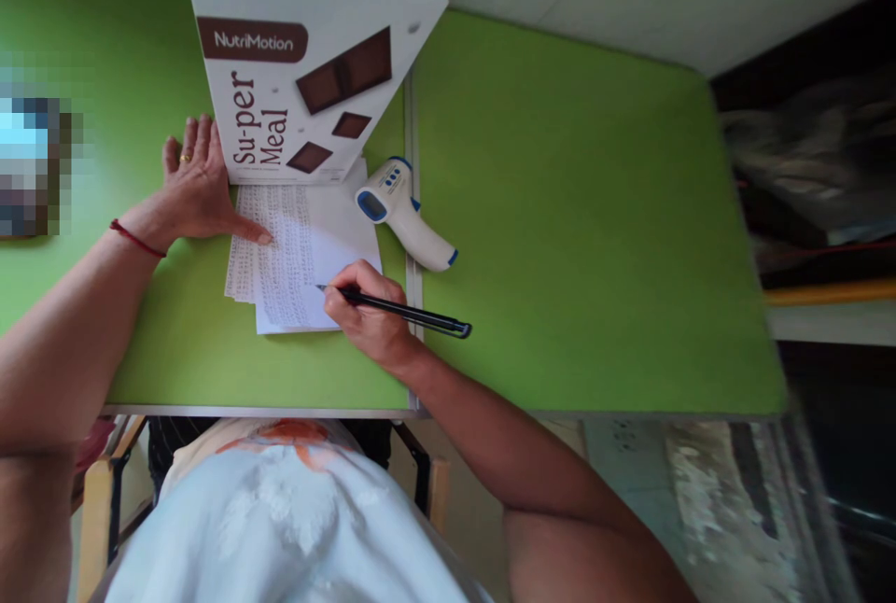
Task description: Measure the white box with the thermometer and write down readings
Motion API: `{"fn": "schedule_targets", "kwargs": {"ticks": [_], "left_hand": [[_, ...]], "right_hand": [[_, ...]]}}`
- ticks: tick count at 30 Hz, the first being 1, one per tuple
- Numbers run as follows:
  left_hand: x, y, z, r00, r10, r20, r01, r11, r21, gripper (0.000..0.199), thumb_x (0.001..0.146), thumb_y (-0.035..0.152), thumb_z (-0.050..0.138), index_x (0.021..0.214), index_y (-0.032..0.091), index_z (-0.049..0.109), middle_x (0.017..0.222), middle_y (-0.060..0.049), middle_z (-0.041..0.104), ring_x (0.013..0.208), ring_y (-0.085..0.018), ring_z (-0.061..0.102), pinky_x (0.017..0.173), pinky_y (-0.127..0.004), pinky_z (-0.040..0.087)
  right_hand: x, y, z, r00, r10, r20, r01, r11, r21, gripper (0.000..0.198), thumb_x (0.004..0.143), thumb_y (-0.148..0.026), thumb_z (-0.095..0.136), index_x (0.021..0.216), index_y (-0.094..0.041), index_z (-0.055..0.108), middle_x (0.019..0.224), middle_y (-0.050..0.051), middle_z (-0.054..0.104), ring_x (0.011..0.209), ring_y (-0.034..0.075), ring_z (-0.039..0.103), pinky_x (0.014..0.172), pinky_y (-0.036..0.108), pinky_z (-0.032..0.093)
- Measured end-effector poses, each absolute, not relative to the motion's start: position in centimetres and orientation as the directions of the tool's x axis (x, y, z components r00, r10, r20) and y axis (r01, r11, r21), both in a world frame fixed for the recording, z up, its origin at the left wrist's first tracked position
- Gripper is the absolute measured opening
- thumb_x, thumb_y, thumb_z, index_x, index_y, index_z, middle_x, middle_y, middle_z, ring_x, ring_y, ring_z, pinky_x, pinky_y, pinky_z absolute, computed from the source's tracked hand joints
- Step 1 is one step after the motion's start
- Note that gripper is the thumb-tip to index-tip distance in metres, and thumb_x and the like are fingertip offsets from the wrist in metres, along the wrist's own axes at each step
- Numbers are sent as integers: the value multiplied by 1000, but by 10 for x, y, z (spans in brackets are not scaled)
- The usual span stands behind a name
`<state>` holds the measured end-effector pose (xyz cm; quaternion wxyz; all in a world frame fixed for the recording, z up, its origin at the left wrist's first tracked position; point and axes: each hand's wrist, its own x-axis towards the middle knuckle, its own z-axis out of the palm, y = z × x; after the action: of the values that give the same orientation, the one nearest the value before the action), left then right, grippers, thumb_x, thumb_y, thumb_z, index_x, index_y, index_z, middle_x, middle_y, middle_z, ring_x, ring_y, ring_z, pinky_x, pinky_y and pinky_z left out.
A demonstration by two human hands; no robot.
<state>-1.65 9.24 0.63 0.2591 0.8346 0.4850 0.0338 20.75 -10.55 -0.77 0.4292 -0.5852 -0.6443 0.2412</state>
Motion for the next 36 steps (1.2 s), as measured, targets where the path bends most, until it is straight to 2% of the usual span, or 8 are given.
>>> {"fn": "schedule_targets", "kwargs": {"ticks": [6, 9, 15, 18, 22, 27, 31, 36], "left_hand": [[-14, 89, 15, 511, 849, -135, 762, -374, 528, 155, 45, 96, 73, 170, 28, 12, 177, -8, 21, 163, -49, -6, 129, -64, -9], [-11, 86, 19, 484, 875, -14, 665, -358, 655, 137, 58, 97, 65, 165, 22, 25, 171, -9, 35, 159, -47, 20, 128, -64, 8], [-10, 90, 13, 455, 863, 220, 406, -421, 811, 106, 68, 87, 73, 148, 24, 45, 148, -8, 61, 143, -42, 49, 114, -58, 41], [-12, 93, 8, 438, 851, 289, 366, -463, 807, 96, 69, 82, 78, 141, 24, 52, 144, -10, 65, 135, -41, 58, 112, -55, 48], [-13, 94, 3, 401, 871, 284, 380, -441, 813, 88, 71, 78, 80, 138, 26, 57, 139, -11, 68, 133, -41, 60, 111, -56, 50], [-13, 92, 4, 365, 889, 276, 332, -401, 854, 85, 71, 78, 81, 135, 26, 58, 134, -12, 70, 125, -39, 66, 105, -57, 55], [-10, 85, 11, 373, 884, 282, 226, -382, 896, 77, 76, 76, 80, 128, 24, 61, 131, -13, 72, 122, -36, 69, 102, -55, 58], [-8, 79, 17, 373, 908, 192, 104, -246, 964, 72, 71, 74, 85, 114, 19, 65, 120, -15, 76, 110, -35, 74, 93, -52, 62]], "right_hand": [[210, -106, -6, 52, 946, 320, 533, 245, -810, 15, 95, -35, 59, 84, -26, 58, 66, -4, 63, 56, 13, 58, 58, 25, 51], [213, -103, -5, 12, 920, 391, 581, 312, -752, 10, 99, -30, 57, 98, -25, 65, 84, 2, 71, 73, 16, 68, 72, 29, 59], [225, -96, -7, -238, 856, 459, 662, 488, -568, 20, 105, -26, 52, 110, -25, 72, 93, 7, 75, 88, 21, 71, 83, 38, 61], [231, -94, -8, -419, 778, 469, 602, 624, -498, 14, 101, -36, 64, 109, -25, 70, 107, 9, 79, 102, 25, 72, 91, 43, 60], [234, -93, -8, -518, 707, 482, 551, 707, -444, 38, 93, -47, 74, 122, -24, 64, 126, 13, 76, 116, 29, 68, 100, 48, 58], [234, -94, -7, -430, 780, 454, 660, 615, -431, 40, 103, -24, 52, 143, -19, 51, 107, 11, 73, 100, 27, 65, 89, 45, 58], [232, -93, -15, -317, 866, 387, 887, 415, -202, 46, 102, -6, 36, 142, -18, 56, 98, 13, 68, 91, 28, 59, 81, 45, 53], [224, -90, -19, -330, 897, 294, 939, 344, 4, 47, 100, -6, 44, 138, -23, 65, 99, 13, 66, 91, 27, 56, 78, 42, 48]]}}
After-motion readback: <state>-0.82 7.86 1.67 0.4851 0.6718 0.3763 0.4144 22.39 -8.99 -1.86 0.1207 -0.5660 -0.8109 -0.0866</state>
